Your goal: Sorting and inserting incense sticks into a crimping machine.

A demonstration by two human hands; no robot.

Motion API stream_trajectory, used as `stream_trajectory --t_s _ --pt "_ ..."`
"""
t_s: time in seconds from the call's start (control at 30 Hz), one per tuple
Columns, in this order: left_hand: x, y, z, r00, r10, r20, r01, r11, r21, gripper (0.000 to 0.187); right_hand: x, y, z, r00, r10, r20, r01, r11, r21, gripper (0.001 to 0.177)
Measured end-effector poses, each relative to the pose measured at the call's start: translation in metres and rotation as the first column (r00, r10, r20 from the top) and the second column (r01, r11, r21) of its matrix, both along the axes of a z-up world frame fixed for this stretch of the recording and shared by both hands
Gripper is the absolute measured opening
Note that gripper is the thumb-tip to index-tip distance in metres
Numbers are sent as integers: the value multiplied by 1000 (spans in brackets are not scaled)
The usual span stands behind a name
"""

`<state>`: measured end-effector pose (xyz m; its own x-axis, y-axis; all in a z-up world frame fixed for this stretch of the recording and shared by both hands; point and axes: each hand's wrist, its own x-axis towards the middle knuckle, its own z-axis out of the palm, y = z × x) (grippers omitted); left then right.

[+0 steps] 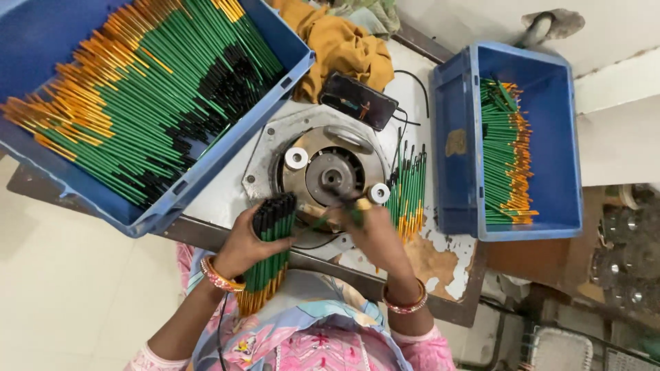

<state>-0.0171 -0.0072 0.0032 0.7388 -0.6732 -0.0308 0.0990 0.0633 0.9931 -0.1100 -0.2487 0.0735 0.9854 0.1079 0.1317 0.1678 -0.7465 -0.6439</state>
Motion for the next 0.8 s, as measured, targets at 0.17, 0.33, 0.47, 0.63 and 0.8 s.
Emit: stream_trajectory --t_s 0.17,0.33,0.47,0.63,0.8 --pt "11 9 9 857 147 -495 -126 989 75 44 12 -20 11 844 -533 -65 529 846 -69 19" --pt "0 9 -18 634 85 -769 -199 978 -56 33 36 -33 -72 931 -312 189 354 898 -260 40" --pt "-3 17 -28 666 260 -699 -277 956 92 38 38 -25 -62 931 -337 142 362 906 -221 37" --pt "-4 13 -43 788 179 -589 -215 977 9 37 39 -18 -102 886 -415 208 453 871 -190 40" --pt "-8 11 -32 819 157 -552 -187 982 2 48 34 -15 -98 887 -401 228 442 880 -173 37"
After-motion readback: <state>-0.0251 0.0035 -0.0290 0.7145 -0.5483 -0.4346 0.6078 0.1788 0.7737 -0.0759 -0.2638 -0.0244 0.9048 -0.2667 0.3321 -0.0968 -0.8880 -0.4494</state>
